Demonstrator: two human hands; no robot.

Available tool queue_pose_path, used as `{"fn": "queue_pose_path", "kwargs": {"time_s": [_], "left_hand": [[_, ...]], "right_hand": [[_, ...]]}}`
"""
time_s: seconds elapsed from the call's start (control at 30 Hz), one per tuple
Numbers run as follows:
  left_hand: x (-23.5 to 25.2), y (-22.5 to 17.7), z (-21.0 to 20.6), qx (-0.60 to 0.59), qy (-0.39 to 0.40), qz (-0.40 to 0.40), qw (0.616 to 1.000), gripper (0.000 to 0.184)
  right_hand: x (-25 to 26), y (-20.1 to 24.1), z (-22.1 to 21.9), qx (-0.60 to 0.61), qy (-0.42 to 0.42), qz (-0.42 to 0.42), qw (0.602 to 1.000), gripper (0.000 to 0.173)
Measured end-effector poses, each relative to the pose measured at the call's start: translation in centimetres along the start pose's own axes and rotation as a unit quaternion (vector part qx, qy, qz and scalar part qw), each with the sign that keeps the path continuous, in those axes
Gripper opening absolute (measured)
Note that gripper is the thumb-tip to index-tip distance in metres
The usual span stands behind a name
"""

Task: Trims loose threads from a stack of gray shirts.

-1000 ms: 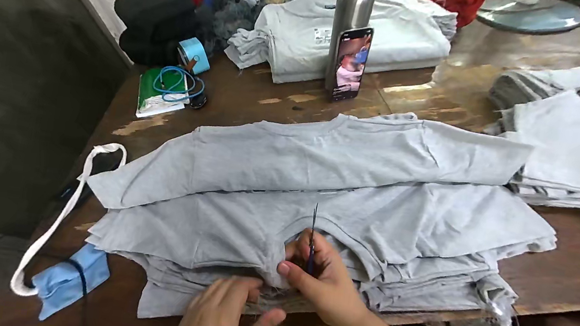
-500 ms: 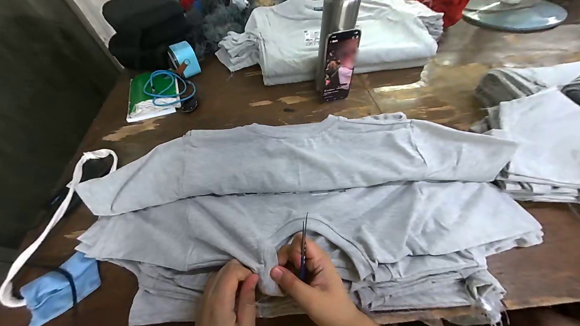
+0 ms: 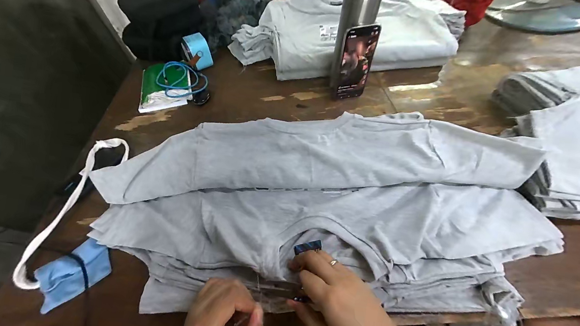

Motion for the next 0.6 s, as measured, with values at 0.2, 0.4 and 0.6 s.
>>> {"fn": "queue_pose_path", "kwargs": {"time_s": [0.2,0.4,0.6], "left_hand": [[0.2,0.5,0.6,0.025,-0.019,0.012,0.999,0.034],[0.1,0.5,-0.7,0.115,-0.073,0.029,0.99,0.017],[0.2,0.8,-0.6,0.103,-0.068,0.003,0.992,0.01]], "right_hand": [[0.6,0.5,-0.6,-0.057,-0.004,-0.014,0.998,0.027],[0.9,0.9,-1.1,-0.096,-0.018,-0.025,0.995,0.029],[1.1,1.1,-1.9,-0.12,-0.036,-0.02,0.992,0.035]]}}
Point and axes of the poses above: each hand's wrist, its own x-axis towards the middle knuckle, its own z-axis out of the back of the hand, y = z × x, the point moved 3 cm from there along x, towards the middle knuckle
